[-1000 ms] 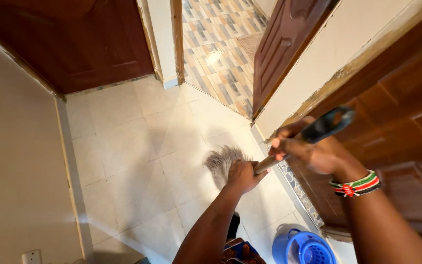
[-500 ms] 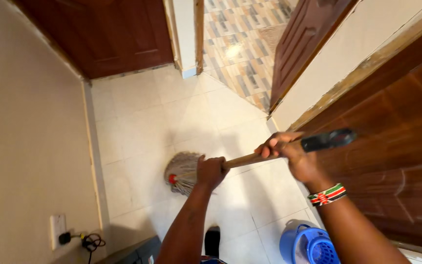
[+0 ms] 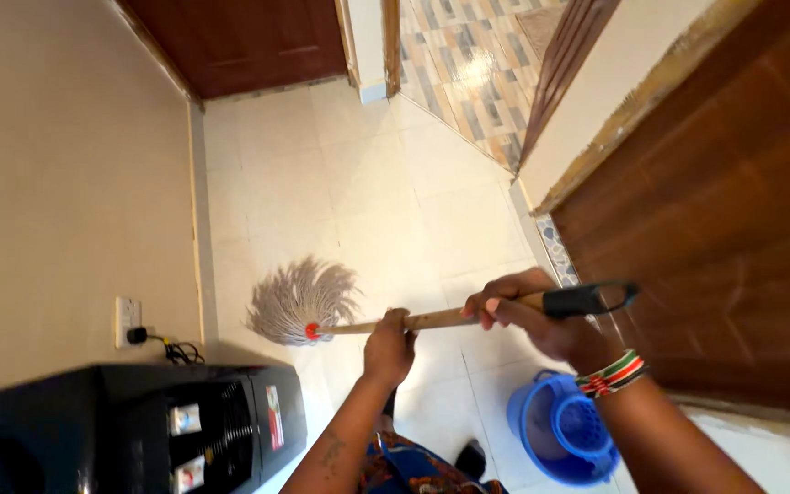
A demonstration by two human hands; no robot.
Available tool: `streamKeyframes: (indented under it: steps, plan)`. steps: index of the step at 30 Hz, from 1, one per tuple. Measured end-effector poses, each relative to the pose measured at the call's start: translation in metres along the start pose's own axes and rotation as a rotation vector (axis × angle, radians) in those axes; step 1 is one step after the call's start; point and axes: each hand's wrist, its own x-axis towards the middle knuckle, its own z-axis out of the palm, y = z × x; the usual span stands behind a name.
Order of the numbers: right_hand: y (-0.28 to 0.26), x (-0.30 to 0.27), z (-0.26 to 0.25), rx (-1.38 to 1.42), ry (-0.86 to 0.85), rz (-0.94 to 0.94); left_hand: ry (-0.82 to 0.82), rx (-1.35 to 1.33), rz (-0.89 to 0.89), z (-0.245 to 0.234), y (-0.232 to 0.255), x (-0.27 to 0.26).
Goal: The person mops a tiled hallway and wash area using a mop and a blue bucket filled with soapy water.
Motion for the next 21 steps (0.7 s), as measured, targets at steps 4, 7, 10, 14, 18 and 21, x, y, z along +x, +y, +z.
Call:
streamKeyframes:
  steps: [4, 7, 10, 14, 18, 21]
  plan:
    - [-0.040, -0.051, -0.025, 0.001, -0.064, -0.082, 0.101, -0.165, 0.064, 0.043, 0.053, -0.035]
    - [-0.071, -0.077, -0.033, -0.004, -0.060, -0.086, 0.145, -0.313, 0.132, 0.069, 0.092, -0.043]
    - [-0.090, -0.094, -0.036, -0.254, 0.007, -0.054, 0.089, -0.442, 0.158, 0.094, 0.118, -0.033]
    - [-0.092, -0.105, -0.037, -0.579, 0.006, -0.157, 0.027, -0.593, 0.304, 0.139, 0.130, -0.008]
    - [-0.075, -0.125, -0.035, -0.719, 0.123, -0.404, -0.287, -0.646, 0.255, 0.184, 0.140, 0.013]
    - [-0.067, -0.146, -0.034, -0.684, 0.210, -0.318, -0.398, -0.697, 0.348, 0.203, 0.160, 0.008]
